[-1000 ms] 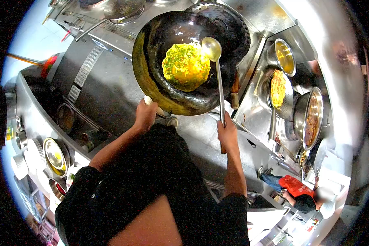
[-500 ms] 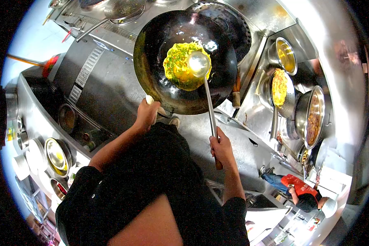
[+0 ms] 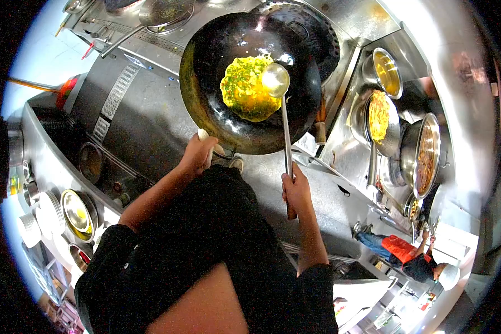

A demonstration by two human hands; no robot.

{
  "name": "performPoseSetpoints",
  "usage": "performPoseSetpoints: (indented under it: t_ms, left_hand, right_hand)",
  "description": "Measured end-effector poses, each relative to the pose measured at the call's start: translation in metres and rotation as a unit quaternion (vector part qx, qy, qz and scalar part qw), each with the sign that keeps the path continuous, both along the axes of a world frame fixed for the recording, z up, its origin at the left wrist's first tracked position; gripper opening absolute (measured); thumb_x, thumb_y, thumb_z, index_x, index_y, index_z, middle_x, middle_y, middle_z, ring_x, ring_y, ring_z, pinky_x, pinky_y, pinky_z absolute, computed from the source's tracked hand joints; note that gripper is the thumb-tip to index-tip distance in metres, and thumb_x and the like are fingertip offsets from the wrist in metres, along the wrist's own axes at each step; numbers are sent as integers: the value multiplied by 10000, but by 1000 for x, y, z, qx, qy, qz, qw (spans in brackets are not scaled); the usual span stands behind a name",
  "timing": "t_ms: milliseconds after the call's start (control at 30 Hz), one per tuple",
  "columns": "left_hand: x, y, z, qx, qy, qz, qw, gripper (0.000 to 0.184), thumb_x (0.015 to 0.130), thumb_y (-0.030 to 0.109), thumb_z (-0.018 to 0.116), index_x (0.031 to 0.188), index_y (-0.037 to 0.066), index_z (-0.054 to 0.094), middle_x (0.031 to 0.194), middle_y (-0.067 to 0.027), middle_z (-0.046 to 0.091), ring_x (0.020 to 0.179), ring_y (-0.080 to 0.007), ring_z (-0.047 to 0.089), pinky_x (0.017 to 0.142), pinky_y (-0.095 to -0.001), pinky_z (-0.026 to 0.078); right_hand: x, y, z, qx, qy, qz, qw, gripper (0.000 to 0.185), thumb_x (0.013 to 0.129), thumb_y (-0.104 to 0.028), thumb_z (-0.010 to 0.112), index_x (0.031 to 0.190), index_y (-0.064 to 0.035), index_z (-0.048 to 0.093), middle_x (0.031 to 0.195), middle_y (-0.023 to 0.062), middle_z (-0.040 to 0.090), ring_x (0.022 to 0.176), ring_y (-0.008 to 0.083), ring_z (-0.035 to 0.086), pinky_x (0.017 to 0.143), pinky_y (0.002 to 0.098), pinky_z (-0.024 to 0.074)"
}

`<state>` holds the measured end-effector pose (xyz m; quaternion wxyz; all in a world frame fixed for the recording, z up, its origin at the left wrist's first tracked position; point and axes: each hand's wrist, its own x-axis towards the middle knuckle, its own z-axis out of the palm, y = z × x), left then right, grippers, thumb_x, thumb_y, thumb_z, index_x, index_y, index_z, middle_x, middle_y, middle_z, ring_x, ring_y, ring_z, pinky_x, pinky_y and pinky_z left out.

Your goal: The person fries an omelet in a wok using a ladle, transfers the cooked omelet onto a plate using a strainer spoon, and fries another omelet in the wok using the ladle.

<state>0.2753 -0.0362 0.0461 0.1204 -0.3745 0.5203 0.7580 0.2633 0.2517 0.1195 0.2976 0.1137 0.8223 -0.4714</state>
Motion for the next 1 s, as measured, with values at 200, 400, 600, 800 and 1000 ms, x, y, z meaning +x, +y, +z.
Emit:
performPoseSetpoints:
  t_ms: [200,400,600,800,1000]
  left_hand:
    - [1,0,-11,-5,16,-10,1000,362,797,179,624,1089,-21,546,896,-111,620,722,-199,585,592,-352,467]
    - [-1,-4,-4,-21,-18,-57,998,420,790,231,623,1119,-17,543,904,-131,631,701,-220,595,568,-359,470]
    - [-3,3,-8,13,31,-15,999,111,835,90,527,920,19,511,692,-97,625,480,-151,498,390,-313,357]
    - [-6,4,13,38,42,-9,998,42,820,73,524,842,40,511,644,-60,568,493,-172,500,414,-347,363]
    - [-7,2,13,38,23,-46,998,101,781,110,558,844,38,525,643,-48,537,534,-172,502,444,-346,373]
  right_hand:
    - [-2,-2,-3,-21,-17,-4,1000,455,930,-125,512,1370,-64,413,580,13,476,430,109,467,403,283,409]
    - [13,-8,8,-38,-35,-30,998,475,930,-150,528,1383,-75,410,593,1,471,420,96,450,389,254,398]
    - [20,-9,29,-61,-125,-73,988,472,931,-153,516,1385,-103,399,580,1,450,430,105,449,394,276,404]
    - [35,-5,36,-87,-155,-107,978,450,943,-156,520,1377,-114,410,587,-5,444,440,99,434,401,267,385]
    - [36,-13,40,-96,-147,-68,982,461,946,-172,532,1387,-123,405,608,-8,457,456,91,436,421,253,386]
